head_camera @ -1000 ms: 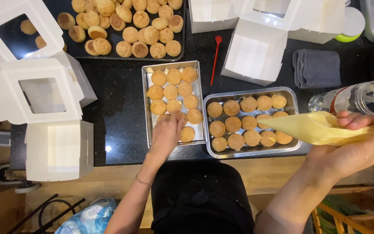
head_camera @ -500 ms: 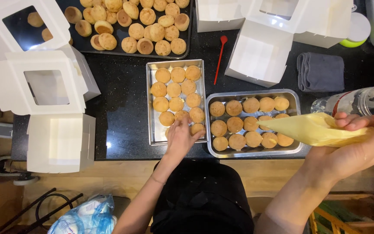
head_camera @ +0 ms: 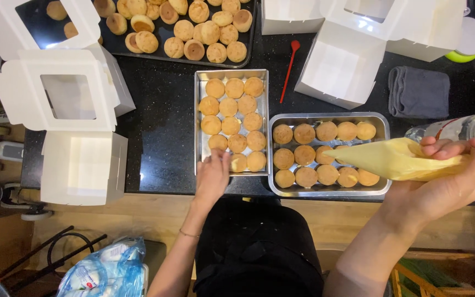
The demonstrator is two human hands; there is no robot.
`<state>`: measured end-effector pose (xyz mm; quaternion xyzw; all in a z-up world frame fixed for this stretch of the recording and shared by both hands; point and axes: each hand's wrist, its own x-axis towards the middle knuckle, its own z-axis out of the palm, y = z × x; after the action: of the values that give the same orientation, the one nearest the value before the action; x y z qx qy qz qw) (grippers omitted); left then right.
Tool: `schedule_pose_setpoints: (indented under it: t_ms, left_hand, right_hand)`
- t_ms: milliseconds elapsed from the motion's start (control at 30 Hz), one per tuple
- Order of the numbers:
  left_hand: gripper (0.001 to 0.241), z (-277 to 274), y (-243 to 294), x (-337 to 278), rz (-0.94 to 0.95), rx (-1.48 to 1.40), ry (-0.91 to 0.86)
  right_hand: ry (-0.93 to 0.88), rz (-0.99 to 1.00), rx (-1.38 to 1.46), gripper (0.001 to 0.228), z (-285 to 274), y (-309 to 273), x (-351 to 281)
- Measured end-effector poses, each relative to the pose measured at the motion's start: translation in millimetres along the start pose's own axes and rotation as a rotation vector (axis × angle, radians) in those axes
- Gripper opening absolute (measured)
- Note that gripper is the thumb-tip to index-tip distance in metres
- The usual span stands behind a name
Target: The recorder is filling cream puffs with a piping bag at a bakery workstation.
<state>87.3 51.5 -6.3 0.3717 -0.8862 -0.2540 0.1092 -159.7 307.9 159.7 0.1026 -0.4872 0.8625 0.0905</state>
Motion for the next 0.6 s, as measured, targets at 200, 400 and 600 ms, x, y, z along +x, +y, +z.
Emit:
schedule_pose_setpoints:
  t_ms: [200, 400, 600]
  left_hand:
    - [0.030, -28, 13, 8, 0.027, 0.019, -0.079]
    - [0.038, -42, 2, 81, 0.489, 0.089, 0.060]
    - [0.043, -31, -6, 150, 0.813, 0.261, -0.157]
  right_hand:
    - [-0.020, -0.012, -0.006, 0.026, 14, -5, -3]
    - [0.035, -0.011, -0.033, 0.022, 19, -4, -8]
    - [0.048, -0.029, -0.062, 0.030, 26, -9, -14]
